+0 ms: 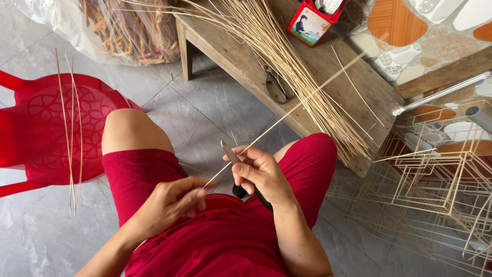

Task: The person sits on a low chair and uses a knife to sharpen the ends of thin bamboo sticks. They hold each stick with the left hand and scrape the tip with the knife in the right hand, then place the sharpened sticks on a red plastic chair beside them.

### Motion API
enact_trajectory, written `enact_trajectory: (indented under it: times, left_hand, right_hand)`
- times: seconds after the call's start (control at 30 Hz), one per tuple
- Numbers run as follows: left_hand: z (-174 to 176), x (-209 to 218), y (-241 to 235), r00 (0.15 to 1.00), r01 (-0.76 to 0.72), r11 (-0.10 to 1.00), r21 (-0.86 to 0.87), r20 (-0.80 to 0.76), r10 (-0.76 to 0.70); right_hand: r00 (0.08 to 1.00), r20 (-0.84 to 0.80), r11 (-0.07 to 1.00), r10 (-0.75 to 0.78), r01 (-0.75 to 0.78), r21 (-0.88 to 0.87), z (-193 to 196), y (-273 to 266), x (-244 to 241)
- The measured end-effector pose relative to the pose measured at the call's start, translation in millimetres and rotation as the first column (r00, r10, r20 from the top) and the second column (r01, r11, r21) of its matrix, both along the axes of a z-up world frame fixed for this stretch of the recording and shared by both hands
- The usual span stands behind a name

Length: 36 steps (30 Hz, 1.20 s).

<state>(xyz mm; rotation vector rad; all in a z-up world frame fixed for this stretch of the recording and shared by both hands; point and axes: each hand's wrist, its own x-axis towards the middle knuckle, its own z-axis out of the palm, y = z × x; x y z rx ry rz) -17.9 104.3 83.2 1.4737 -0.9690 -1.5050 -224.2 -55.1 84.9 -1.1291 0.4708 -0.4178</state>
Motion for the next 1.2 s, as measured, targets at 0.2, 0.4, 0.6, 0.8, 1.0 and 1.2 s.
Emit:
enact_trajectory:
  times: [0.2, 0.4, 0.6, 0.8, 1.0, 1.2]
  left_hand:
    - [7, -16, -22, 0.991, -0.116, 0.974, -0.195, 0.050, 0.128]
    - [14, -13, -6, 0.955, -0.123, 0.972, -0.201, 0.243, 0.171]
    - [22, -8, 6, 0.924, -0.123, 0.963, -0.238, 0.327, 0.199]
    - [25, -11, 2, 0.971, -0.111, 0.984, -0.141, 0.193, 0.138]
    - [22, -23, -16, 0.950, -0.174, 0.953, -0.246, 0.214, 0.228]
    - [20, -26, -15, 0.908, -0.173, 0.931, -0.320, 0.315, 0.277]
  right_hand:
    - [0.997, -0.034, 0.994, -0.074, 0.071, -0.081, 6, 6, -4]
    - [0.984, -0.015, 0.982, -0.177, 0.175, -0.069, 10, -1, -6]
    - [0.975, -0.039, 0.971, -0.218, 0.212, -0.107, 16, -7, -9]
    - [0.986, -0.023, 0.981, -0.166, 0.163, -0.104, 13, 1, -2]
    - [0.978, -0.103, 0.962, -0.180, 0.153, -0.228, 20, 11, 4]
    - [0.950, -0.071, 0.866, -0.304, 0.245, -0.436, 20, 16, 9]
